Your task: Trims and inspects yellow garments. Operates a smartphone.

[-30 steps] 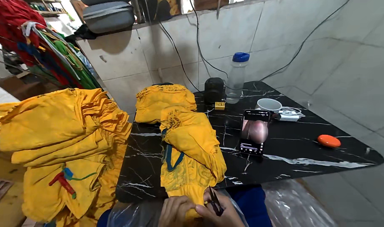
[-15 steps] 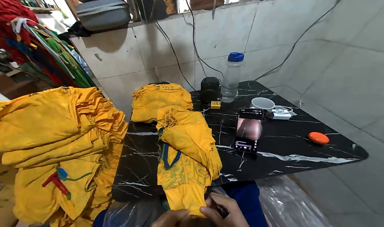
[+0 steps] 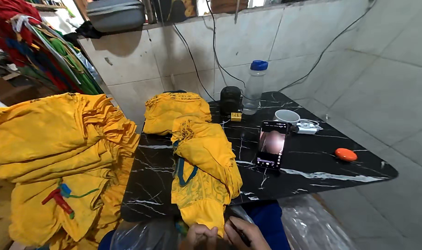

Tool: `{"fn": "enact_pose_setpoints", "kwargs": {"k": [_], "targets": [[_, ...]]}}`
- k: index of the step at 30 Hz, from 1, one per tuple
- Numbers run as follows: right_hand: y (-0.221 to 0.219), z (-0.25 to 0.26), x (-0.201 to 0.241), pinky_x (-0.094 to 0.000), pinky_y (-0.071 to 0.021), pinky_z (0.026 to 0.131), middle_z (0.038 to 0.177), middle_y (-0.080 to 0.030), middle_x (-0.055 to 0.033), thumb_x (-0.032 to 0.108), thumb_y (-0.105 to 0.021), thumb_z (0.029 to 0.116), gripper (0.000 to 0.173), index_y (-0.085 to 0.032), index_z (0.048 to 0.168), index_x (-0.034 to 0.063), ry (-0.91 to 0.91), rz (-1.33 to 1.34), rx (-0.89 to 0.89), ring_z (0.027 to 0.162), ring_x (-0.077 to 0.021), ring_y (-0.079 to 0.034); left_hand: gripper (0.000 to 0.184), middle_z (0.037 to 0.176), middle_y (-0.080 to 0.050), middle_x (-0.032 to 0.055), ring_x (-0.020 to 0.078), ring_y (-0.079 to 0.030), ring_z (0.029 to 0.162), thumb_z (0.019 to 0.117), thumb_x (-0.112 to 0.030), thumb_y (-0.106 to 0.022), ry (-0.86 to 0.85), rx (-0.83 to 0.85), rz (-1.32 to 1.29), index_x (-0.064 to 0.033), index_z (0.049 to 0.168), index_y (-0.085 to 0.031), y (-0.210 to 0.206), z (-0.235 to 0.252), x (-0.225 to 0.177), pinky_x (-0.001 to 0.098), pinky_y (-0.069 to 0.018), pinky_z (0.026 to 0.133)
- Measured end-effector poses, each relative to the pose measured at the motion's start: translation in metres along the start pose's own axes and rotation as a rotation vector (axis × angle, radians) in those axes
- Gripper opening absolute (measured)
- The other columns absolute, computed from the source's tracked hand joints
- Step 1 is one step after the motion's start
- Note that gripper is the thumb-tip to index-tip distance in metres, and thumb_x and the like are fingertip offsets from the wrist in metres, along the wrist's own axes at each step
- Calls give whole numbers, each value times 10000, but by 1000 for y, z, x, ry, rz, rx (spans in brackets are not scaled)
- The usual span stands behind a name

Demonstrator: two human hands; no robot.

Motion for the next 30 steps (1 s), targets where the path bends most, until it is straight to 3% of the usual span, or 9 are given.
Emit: {"fn": "enact_pose_setpoints", "kwargs": {"k": [3,7,10,13,16,20,23,27,30], "targets": [[0,0,1,-366,-530,685,799,-661,-127,275,-608,1041,322,-689,937,-18,-65,-108,-63,723,-185,-631,62,869,-727,-14,8,-686,774,957,-26,-677,-7,37,-26,-49,989,-630,-2,0,1,195,-596,747],[3,-3,3,-311,-486,602,724,-626,-101,220,-616,1037,271,-678,926,-19,-25,-69,-25,637,-143,-581,48,866,-739,4,31,-705,765,960,-41,-688,-23,42,-16,-49,986,-648,-1,0,4,219,-613,738],[5,-7,9,-315,-499,621,744,-620,-114,196,-582,1054,255,-654,950,-25,-15,-53,-12,657,-150,-590,172,981,-735,47,100,-717,889,927,-53,-744,-42,125,-24,-66,1090,-692,-5,1,2,292,-624,833],[5,-12,19,-317,-509,617,749,-628,-138,132,-612,1022,196,-647,936,-40,28,-109,-69,657,-168,-601,292,1070,-664,103,108,-650,995,890,-61,-768,-100,236,11,-40,1177,-719,-14,3,-2,250,-573,899],[4,-15,25,-320,-552,675,825,-681,-173,30,-666,931,87,-669,927,-58,92,-133,-100,724,-190,-658,249,1023,-642,108,67,-609,907,890,-119,-778,-147,223,117,-56,1130,-756,-17,5,-5,171,-531,848],[4,-16,28,-313,-546,678,824,-687,-165,22,-689,909,77,-682,920,-54,138,-108,-59,735,-183,-659,139,960,-693,62,51,-654,854,905,-116,-775,-243,146,215,-121,1043,-794,-8,5,-5,171,-563,802],[10,-14,25,-318,-564,682,845,-707,-139,124,-737,935,163,-702,988,-27,123,-168,-131,731,-169,-665,119,919,-702,51,67,-677,826,937,-77,-727,-289,116,166,-99,1042,-779,-3,7,-1,200,-591,774],[21,-12,24,-331,-598,748,1034,-744,-129,319,-787,920,403,-718,1181,19,101,-267,-228,851,-156,-703,81,876,-709,25,47,-681,786,978,-75,-664,-191,98,65,-94,1013,-734,5,17,2,190,-591,726],[24,-9,22,-332,-561,646,923,-706,-117,332,-736,962,349,-731,1168,51,155,-335,-201,757,-166,-663,77,892,-702,11,28,-674,796,980,-66,-645,-142,110,-20,-83,1008,-715,7,21,5,170,-582,719]]}}
Point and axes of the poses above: each hand's wrist, its own z-axis towards the middle knuckle, its own y-axis out of the back of the hand, x = y × z, the point moved 5 cm from there along z, towards the middle knuckle
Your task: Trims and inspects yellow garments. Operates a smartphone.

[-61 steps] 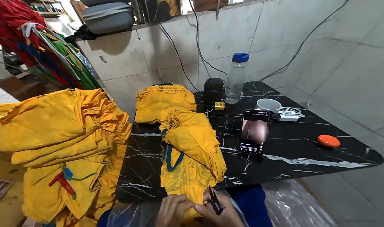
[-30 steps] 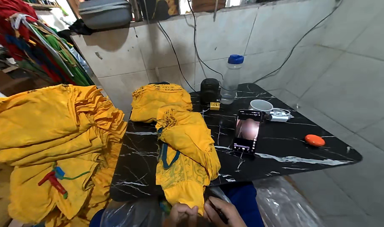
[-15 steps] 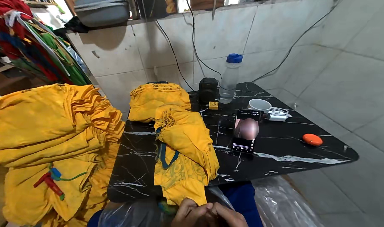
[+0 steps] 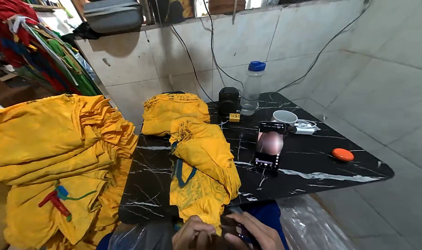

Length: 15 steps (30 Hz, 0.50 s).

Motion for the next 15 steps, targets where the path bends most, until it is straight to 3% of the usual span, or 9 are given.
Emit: {"fn": "enact_pose_setpoints", "kwargs": {"k": [4,7,10,15], "targets": [[-4,1,1,-352,-573,647,867,-721,-118,359,-737,954,354,-721,1055,20,92,-122,16,734,-191,-685,49,935,-663,-25,-16,-643,812,1008,-110,-624,44,49,-88,-115,1045,-656,-3,-1,3,140,-559,728],[-9,1,1,-335,-558,603,841,-712,-105,363,-728,962,340,-711,1017,28,133,-169,-14,696,-181,-674,23,973,-665,10,19,-661,865,984,-91,-653,100,100,-79,-95,1006,-659,-5,-3,2,180,-587,762],[-13,1,1,-341,-556,585,834,-718,-93,341,-736,959,308,-703,1002,37,152,-149,5,677,-175,-675,22,1011,-651,51,41,-659,884,961,-70,-684,98,124,-59,-59,976,-672,-6,-5,3,183,-591,766],[-15,1,1,-329,-554,586,822,-724,-102,337,-746,950,336,-705,1032,14,117,-137,-38,660,-168,-672,40,1026,-649,41,36,-652,908,957,-104,-702,60,122,-42,-73,968,-679,-5,-2,2,174,-583,783]]}}
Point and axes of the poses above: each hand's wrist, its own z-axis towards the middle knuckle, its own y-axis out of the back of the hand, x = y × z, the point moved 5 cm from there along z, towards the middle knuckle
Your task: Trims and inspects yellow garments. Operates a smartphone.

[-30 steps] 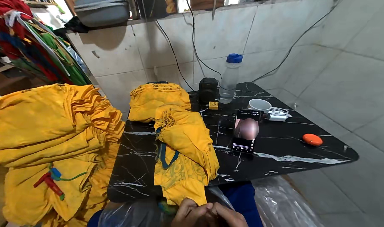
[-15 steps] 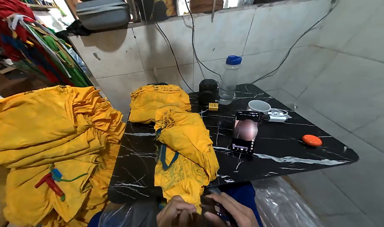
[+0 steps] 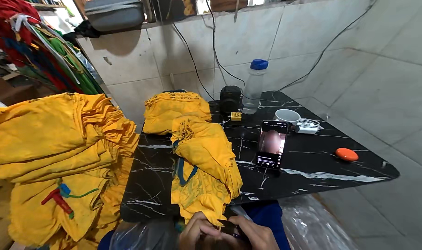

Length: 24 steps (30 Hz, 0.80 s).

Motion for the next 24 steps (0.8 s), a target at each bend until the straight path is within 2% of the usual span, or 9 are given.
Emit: {"fn": "enact_pose_setpoints", "kwargs": {"k": [6,8,12,15,16,18,19,21,24], "targets": [[-5,-1,3,-325,-550,571,804,-700,-109,285,-734,962,293,-691,1033,4,16,31,0,642,-170,-653,41,1038,-656,54,37,-657,924,943,-81,-711,42,1,-10,-49,939,-687,-1,-1,-1,175,-586,789],[-7,-2,3,-338,-555,558,817,-725,-105,277,-702,985,269,-703,1034,13,26,24,-3,639,-170,-674,52,1057,-653,67,37,-664,922,944,-74,-706,70,11,-15,-35,929,-675,-1,-1,-1,181,-594,781],[-2,-1,1,-309,-582,607,844,-746,-105,255,-647,1022,270,-716,1040,-5,-41,53,-130,688,-140,-706,53,1145,-674,93,84,-717,955,982,-68,-656,106,19,-88,-28,972,-623,-3,-4,0,249,-631,816],[2,5,-8,-187,-475,572,775,-630,-34,222,-708,972,263,-664,1064,-21,-214,310,-199,632,-32,-550,76,1195,-693,62,127,-755,938,1021,-141,-620,110,-34,-156,-82,1049,-580,-3,-5,1,305,-654,831],[1,7,-12,-192,-499,596,830,-656,-25,202,-725,956,255,-661,1087,-7,-244,425,-180,676,-28,-580,72,1199,-704,58,135,-758,938,1027,-140,-610,108,-41,-173,-92,1067,-574,-3,-5,1,311,-655,829],[-6,10,-19,-248,-587,723,1027,-713,-43,151,-743,934,290,-671,1183,20,-240,601,-88,854,-77,-673,76,1171,-729,62,133,-756,938,1020,-103,-616,107,-45,-177,-80,1083,-579,-2,-4,0,298,-647,825],[-12,11,-22,-259,-576,738,1063,-705,-50,146,-744,932,310,-687,1213,29,-221,635,-44,881,-93,-662,82,1152,-735,66,127,-751,940,1012,-82,-624,112,-44,-171,-68,1084,-587,-2,-3,0,289,-642,823],[-18,11,-25,-244,-559,747,1073,-700,-46,166,-747,934,288,-721,1202,61,-184,594,3,898,-85,-650,91,1103,-732,67,113,-736,936,983,-51,-659,126,-36,-143,-45,1063,-616,-3,-3,1,281,-635,818],[-21,11,-24,-242,-583,773,1044,-715,-69,105,-752,928,190,-739,1101,28,-146,597,-16,927,-96,-677,98,1011,-731,83,133,-729,896,908,-31,-751,92,-48,-75,-24,972,-677,-2,-1,1,293,-636,788]]}}
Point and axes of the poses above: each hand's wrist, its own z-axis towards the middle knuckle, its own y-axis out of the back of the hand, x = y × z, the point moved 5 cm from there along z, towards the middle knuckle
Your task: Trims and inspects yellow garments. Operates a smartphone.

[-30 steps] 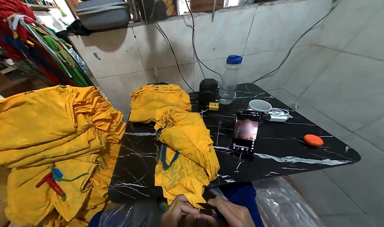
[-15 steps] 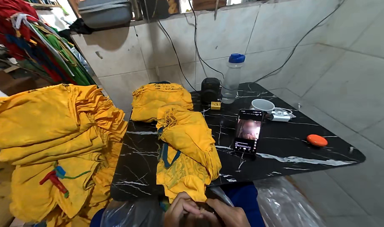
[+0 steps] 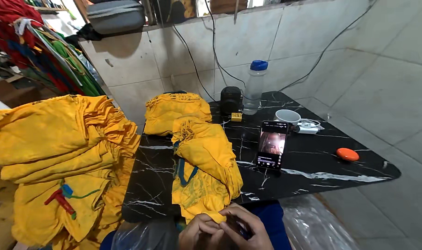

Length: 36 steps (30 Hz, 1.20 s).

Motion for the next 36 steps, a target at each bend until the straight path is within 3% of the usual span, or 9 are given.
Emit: {"fn": "enact_pose_setpoints", "kwargs": {"k": [6,12,16,19,22,27,30,32,36], "targets": [[-1,0,3,-243,-587,842,1080,-729,-80,-5,-680,938,208,-749,1133,17,-6,22,18,972,-97,-689,78,962,-759,58,124,-742,896,898,-44,-773,-158,-82,174,-47,963,-730,4,-3,-5,271,-640,805],[-5,-1,9,-237,-589,739,1026,-729,-59,-28,-700,913,251,-684,1164,-16,-13,66,-33,862,-74,-687,119,984,-773,47,82,-742,917,900,-77,-779,-148,-119,340,-41,1012,-760,2,-1,-13,237,-628,831],[-6,-3,11,-256,-607,771,1045,-726,-75,-45,-721,897,286,-665,1176,-21,6,62,-40,890,-99,-700,111,999,-774,56,87,-740,935,906,-47,-759,-157,-104,335,-40,1013,-786,3,-1,-12,231,-628,829],[-7,-4,11,-271,-609,825,1058,-723,-92,-41,-721,898,279,-667,1171,-24,43,21,-25,917,-114,-703,78,997,-763,76,69,-731,941,939,-59,-720,-145,-98,393,-17,994,-758,1,0,-15,210,-614,836],[-9,-5,13,-254,-602,793,1040,-716,-91,-21,-707,919,252,-665,1167,-23,59,4,-17,884,-100,-691,80,1001,-732,94,64,-710,966,979,-78,-665,-131,-76,420,-3,977,-692,-2,1,-16,194,-594,853],[-8,-6,13,-271,-605,772,1038,-713,-104,-5,-706,931,239,-661,1165,-18,86,14,15,866,-118,-692,179,1071,-617,54,49,-613,998,1036,-210,-599,-58,20,221,-64,938,-632,3,4,-1,174,-544,849],[-5,-7,15,-261,-598,764,1044,-714,-107,40,-743,916,228,-683,1132,-2,87,-84,3,871,-116,-687,196,1089,-623,41,63,-619,1020,1049,-237,-583,-63,14,93,-76,946,-628,7,5,5,199,-549,860],[0,-7,19,-261,-592,784,1043,-721,-108,165,-785,916,277,-703,1133,13,101,-225,-9,897,-114,-689,185,1081,-647,45,71,-638,1032,1055,-227,-571,-83,-12,98,-78,955,-616,10,5,5,215,-559,869],[5,-11,26,-310,-559,613,883,-735,-108,335,-771,934,330,-725,1042,27,170,-453,20,702,-143,-671,256,1075,-612,37,54,-605,1074,1081,-304,-503,-97,17,194,-92,954,-570,12,3,1,207,-522,923]]}}
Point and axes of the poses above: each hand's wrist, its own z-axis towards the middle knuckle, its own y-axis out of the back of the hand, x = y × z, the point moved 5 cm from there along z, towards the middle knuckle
